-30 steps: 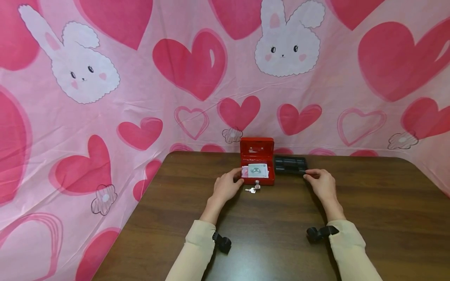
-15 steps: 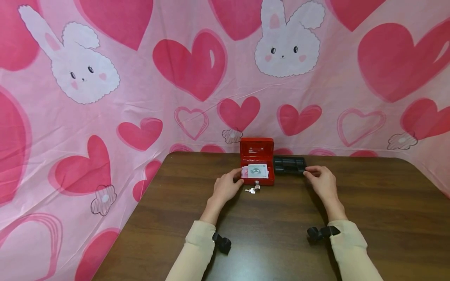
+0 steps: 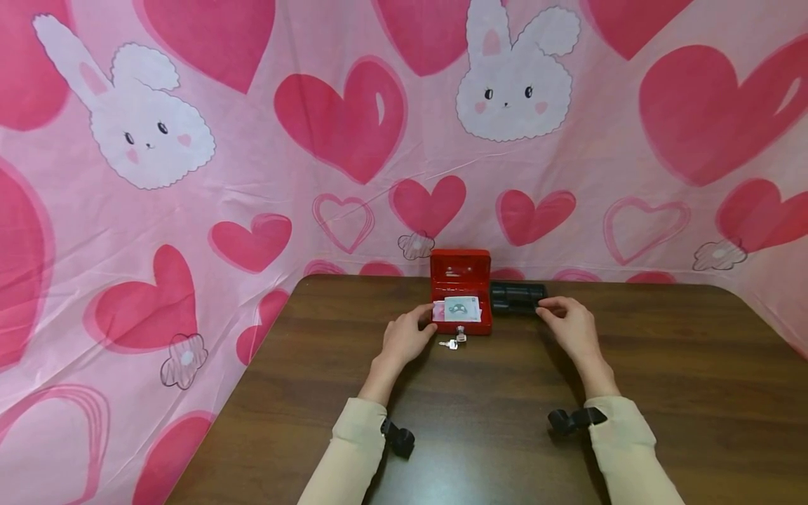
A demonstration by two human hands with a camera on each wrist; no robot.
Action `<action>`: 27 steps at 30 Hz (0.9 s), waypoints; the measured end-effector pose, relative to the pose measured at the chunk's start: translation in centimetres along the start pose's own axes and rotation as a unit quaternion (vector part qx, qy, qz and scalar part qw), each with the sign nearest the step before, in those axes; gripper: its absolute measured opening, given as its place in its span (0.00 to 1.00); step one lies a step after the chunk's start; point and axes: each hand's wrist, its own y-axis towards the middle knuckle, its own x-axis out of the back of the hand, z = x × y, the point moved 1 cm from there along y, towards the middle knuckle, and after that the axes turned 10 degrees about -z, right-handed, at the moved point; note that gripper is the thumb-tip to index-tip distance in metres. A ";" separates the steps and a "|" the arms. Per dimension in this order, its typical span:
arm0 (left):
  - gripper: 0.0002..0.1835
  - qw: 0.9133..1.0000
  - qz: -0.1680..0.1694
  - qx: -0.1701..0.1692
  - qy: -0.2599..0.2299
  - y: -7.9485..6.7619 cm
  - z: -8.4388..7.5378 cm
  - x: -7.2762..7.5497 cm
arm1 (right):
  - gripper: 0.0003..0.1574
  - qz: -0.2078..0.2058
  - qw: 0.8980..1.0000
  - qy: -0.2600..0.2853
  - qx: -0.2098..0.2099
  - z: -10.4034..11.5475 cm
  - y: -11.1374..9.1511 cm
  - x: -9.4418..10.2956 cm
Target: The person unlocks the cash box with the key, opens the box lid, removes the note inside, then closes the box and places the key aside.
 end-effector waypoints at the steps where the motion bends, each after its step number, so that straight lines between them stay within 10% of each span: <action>1: 0.26 1.000 0.000 0.000 0.000 0.0 0.0 0.0 | 0.15 0.001 1.000 0.000 0.003 0.1 0.0 0.0; 27: 0.25 1.000 -0.007 -0.008 0.004 0.0 0.1 -0.1 | 0.15 0.047 0.999 0.009 0.013 1.5 -0.3 -0.9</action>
